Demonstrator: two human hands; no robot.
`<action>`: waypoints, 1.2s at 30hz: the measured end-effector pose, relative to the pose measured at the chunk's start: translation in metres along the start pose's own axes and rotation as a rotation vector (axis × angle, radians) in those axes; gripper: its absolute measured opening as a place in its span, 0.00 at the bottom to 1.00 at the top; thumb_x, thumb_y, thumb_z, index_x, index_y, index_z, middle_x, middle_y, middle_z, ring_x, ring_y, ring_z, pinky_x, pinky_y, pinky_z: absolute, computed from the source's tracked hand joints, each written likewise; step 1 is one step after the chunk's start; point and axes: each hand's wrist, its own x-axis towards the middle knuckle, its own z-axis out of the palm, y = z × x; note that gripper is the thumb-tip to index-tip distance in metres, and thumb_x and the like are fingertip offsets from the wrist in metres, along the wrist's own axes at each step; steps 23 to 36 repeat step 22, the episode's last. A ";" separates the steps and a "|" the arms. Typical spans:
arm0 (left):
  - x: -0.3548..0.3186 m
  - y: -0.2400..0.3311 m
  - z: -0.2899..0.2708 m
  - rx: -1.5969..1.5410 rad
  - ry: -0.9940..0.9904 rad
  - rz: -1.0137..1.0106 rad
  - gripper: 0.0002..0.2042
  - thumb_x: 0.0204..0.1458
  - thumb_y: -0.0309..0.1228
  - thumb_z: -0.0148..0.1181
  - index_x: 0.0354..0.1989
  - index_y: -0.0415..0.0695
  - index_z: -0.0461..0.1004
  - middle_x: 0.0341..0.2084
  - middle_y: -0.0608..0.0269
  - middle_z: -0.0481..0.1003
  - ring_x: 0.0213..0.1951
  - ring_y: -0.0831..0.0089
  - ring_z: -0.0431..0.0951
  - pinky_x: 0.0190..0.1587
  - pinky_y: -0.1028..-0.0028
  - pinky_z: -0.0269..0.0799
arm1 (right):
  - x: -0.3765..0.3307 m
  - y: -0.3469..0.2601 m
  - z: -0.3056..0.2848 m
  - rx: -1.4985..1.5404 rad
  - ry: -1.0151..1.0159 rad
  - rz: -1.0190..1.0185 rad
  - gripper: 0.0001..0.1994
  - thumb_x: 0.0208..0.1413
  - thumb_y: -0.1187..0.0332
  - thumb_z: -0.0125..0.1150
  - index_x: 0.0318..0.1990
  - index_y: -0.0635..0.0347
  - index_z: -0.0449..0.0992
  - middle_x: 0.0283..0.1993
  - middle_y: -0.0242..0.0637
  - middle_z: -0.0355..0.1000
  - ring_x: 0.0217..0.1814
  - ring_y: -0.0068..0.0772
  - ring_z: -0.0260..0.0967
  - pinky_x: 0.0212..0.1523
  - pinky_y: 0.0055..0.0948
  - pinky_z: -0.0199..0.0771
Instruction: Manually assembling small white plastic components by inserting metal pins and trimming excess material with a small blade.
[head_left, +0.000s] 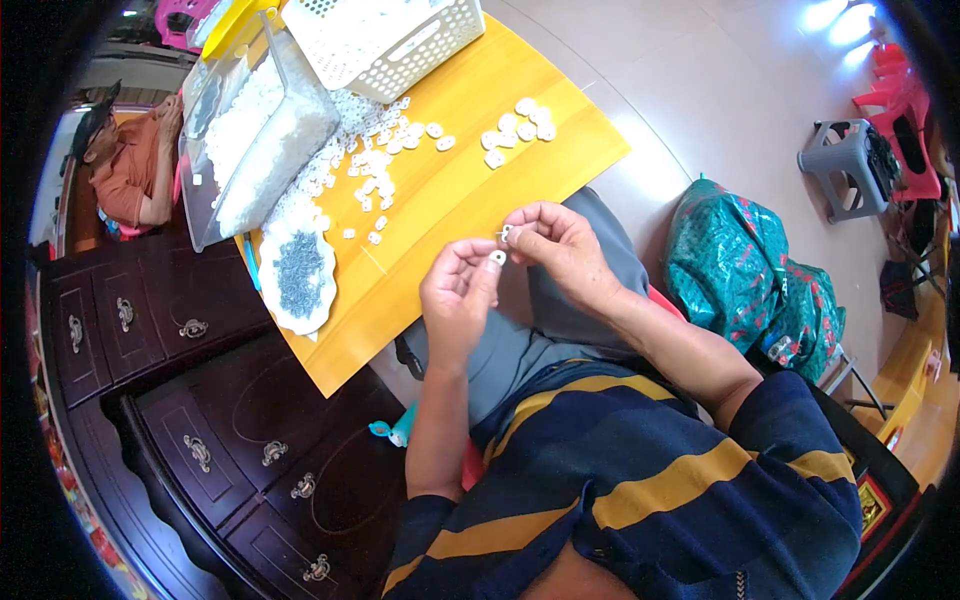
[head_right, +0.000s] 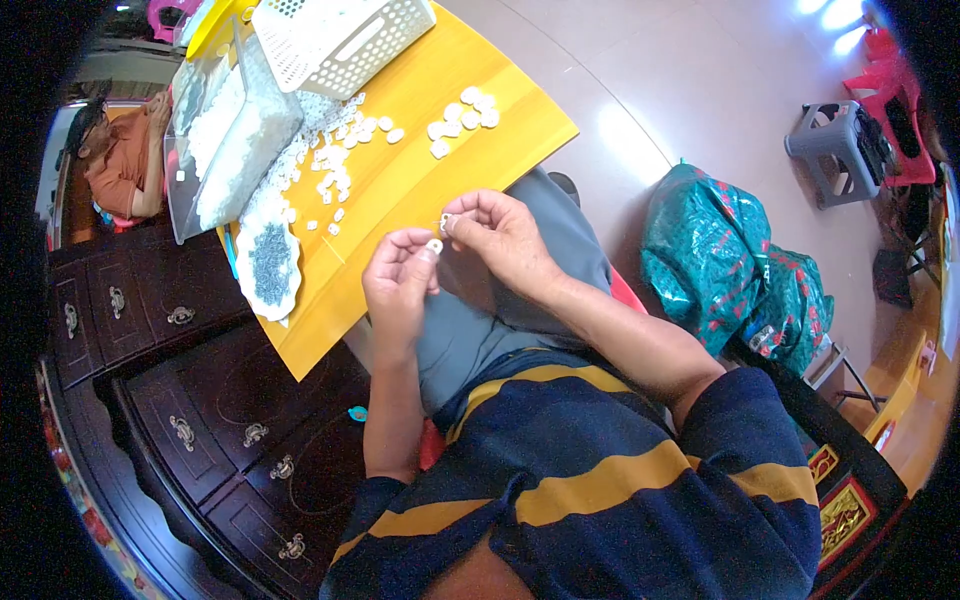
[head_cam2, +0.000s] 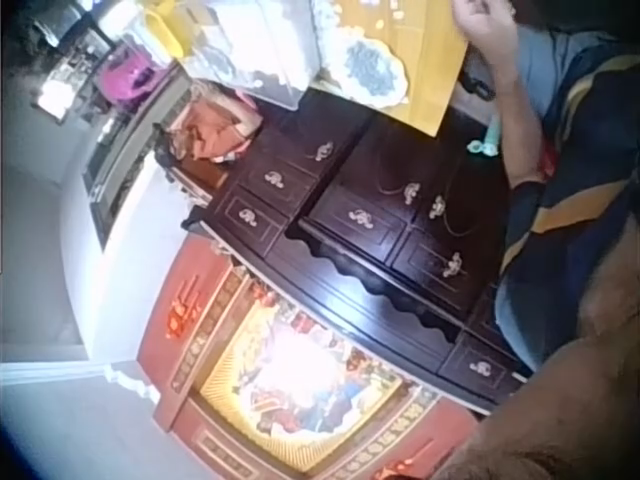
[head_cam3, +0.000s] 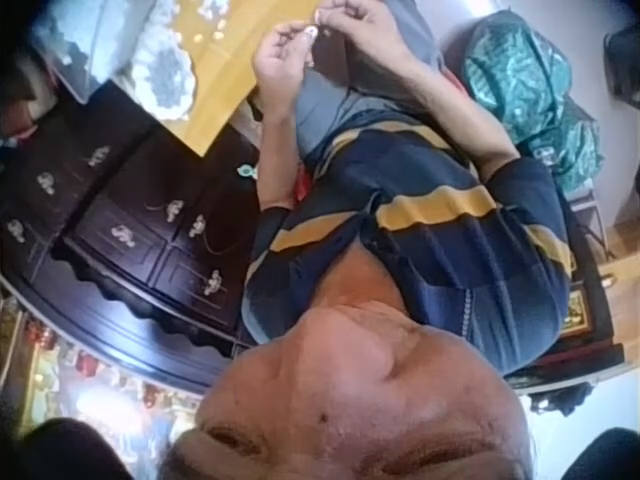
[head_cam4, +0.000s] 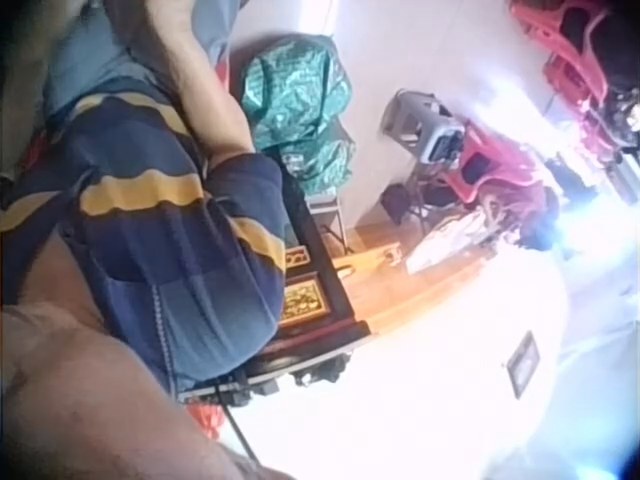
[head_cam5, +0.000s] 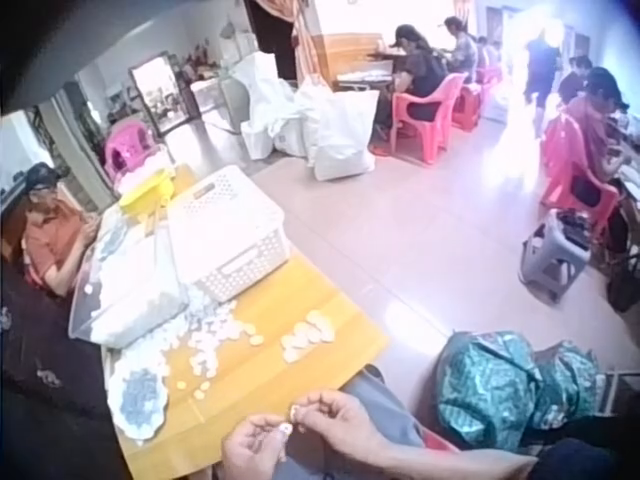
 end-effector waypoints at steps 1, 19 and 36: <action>-0.004 0.001 0.005 -0.013 -0.025 0.010 0.08 0.61 0.19 0.58 0.48 0.35 0.74 0.34 0.69 0.76 0.27 0.89 0.70 0.29 0.87 0.66 | -0.001 -0.001 0.001 0.000 0.003 0.000 0.07 0.64 0.72 0.61 0.47 0.63 0.76 0.41 0.32 0.78 0.41 0.19 0.75 0.43 0.21 0.76; -0.015 -0.006 0.044 0.480 -0.133 0.387 0.13 0.47 0.16 0.70 0.42 0.36 0.80 0.28 0.63 0.76 0.20 0.82 0.69 0.23 0.79 0.65 | 0.005 -0.002 -0.010 0.526 -0.053 0.214 0.06 0.64 0.71 0.61 0.47 0.57 0.75 0.40 0.33 0.78 0.37 0.19 0.76 0.37 0.17 0.78; -0.015 -0.003 0.038 0.557 -0.177 0.366 0.12 0.50 0.18 0.69 0.44 0.38 0.82 0.34 0.65 0.80 0.25 0.79 0.73 0.28 0.81 0.68 | 0.005 0.001 -0.010 0.474 -0.119 0.189 0.08 0.64 0.70 0.62 0.48 0.57 0.75 0.41 0.33 0.79 0.41 0.21 0.77 0.42 0.18 0.78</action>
